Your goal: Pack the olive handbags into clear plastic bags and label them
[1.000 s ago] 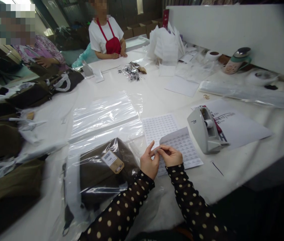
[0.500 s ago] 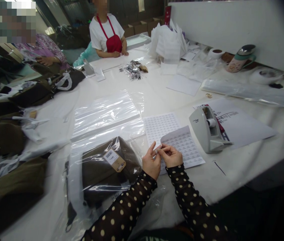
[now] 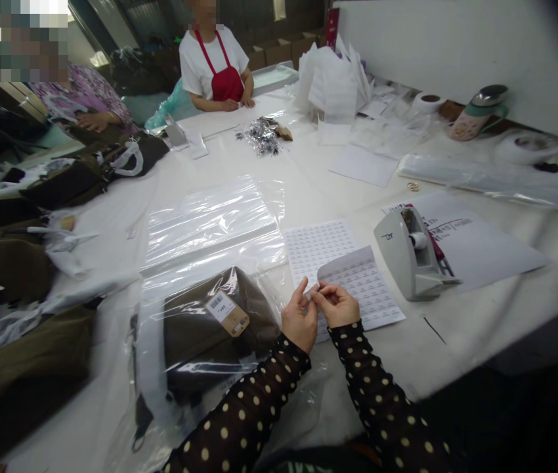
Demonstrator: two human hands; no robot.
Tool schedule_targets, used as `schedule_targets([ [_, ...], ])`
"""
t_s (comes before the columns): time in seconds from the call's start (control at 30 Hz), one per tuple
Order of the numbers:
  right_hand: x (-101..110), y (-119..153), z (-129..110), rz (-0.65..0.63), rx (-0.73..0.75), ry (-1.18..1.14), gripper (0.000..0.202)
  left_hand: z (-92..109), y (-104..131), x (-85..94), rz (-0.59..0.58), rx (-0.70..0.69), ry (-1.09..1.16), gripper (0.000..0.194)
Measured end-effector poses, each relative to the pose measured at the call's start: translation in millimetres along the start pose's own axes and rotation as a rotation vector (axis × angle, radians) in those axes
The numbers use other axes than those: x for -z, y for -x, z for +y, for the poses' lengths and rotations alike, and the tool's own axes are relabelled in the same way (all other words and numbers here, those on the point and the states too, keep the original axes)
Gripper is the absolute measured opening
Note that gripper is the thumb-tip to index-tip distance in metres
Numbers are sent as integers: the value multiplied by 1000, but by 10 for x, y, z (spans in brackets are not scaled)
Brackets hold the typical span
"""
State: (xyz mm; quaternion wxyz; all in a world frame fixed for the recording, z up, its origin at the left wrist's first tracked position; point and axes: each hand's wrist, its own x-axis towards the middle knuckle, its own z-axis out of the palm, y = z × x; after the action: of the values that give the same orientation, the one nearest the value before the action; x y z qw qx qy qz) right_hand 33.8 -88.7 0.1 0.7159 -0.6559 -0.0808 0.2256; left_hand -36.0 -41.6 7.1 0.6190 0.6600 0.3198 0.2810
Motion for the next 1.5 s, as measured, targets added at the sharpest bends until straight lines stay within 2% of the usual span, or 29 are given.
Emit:
schedule_targets([
  [0.13, -2, 2, -11, 6, -16, 6, 36, 18, 12, 13, 12, -22, -62, 45],
  [0.4, 9, -7, -37, -24, -13, 10, 34, 169, 39, 28, 40, -105, -140, 42],
  [0.63, 29, -27, -38, -54, -15, 25, 34, 112, 39, 40, -1, -131, -141, 42],
  [0.8, 21, -18, -44, -46, -38, 13, 33, 111, 34, 26, 18, -133, -137, 43],
  [1.07, 83, -74, -67, -110, -11, 59, 28, 59, 4, 139, -48, -294, -365, 40],
  [1.2, 121, -105, -69, -184, 39, 92, 33, 80, -6, 182, -99, -263, -334, 43],
  [1.4, 191, -74, -130, -210, 114, 191, 34, 97, -25, 187, -70, -166, -328, 45],
  [1.5, 223, -14, -243, -185, 24, 167, 33, 62, -83, 174, -77, -115, -316, 52],
])
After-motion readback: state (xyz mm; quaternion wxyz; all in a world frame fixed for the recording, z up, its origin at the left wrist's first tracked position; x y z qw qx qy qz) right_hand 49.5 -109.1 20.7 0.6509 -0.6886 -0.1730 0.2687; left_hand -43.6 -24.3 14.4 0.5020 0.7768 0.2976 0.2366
